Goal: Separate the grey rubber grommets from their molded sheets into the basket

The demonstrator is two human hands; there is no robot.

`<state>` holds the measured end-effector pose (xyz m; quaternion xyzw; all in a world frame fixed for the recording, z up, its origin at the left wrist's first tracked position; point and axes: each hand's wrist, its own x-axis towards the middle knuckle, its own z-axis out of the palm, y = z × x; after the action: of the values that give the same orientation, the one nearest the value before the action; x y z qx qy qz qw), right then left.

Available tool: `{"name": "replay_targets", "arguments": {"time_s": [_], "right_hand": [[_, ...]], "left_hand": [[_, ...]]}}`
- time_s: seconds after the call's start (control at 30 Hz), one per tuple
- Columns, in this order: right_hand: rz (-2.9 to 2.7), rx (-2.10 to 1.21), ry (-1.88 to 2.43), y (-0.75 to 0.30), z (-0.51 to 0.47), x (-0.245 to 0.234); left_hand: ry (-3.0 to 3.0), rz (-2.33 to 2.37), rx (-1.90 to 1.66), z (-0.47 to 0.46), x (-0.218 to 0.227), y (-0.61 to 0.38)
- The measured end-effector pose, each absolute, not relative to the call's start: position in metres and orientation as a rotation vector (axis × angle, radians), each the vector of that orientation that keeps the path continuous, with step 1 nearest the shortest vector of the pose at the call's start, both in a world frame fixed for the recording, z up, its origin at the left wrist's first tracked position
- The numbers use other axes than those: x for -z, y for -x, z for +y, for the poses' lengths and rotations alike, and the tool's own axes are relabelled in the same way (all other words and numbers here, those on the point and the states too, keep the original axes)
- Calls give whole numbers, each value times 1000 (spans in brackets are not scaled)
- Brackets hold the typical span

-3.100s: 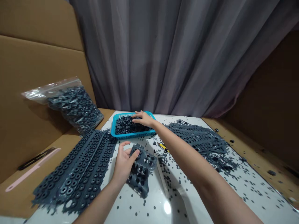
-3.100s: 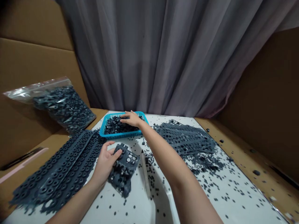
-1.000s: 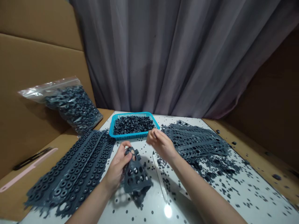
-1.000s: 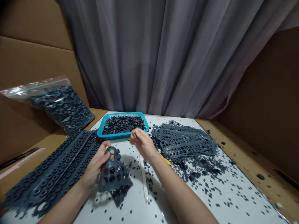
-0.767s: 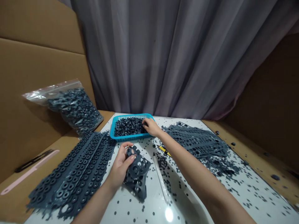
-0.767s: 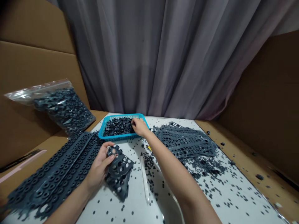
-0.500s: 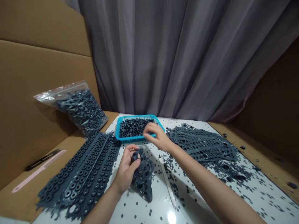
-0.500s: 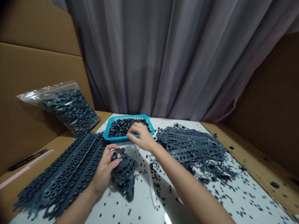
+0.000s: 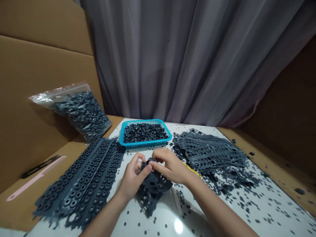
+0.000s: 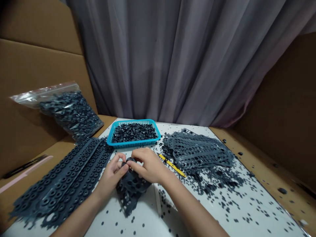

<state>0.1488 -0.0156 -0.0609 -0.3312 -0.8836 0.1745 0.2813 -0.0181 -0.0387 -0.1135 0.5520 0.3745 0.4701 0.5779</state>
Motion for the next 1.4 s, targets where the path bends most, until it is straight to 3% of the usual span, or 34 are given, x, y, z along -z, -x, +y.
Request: {"name": "replay_targets", "arguments": {"time_s": [0.23, 0.47, 0.53, 0.7, 0.8, 1.07, 1.4], "right_hand": [[-2411, -276, 895, -150, -24, 66], [-2478, -290, 806, -150, -26, 65], [-2425, -487, 792, -149, -25, 68], [-1938, -1403, 639, -145, -21, 83], [-1615, -1697, 574, -142, -19, 92], [-1196, -1938, 460, -132, -20, 102], [-1179, -2018, 330, -132, -16, 111]], "left_hand": [[-1453, 1002, -1172, -36, 114, 17], [-1713, 905, -1172, -37, 100, 16], [-1698, 889, -1143, -38, 99, 15], [-1473, 916, -1086, -38, 108, 17], [-1334, 889, -1071, -38, 112, 19], [-964, 859, -1065, -39, 110, 15], [-917, 799, -995, -38, 117, 15]]}}
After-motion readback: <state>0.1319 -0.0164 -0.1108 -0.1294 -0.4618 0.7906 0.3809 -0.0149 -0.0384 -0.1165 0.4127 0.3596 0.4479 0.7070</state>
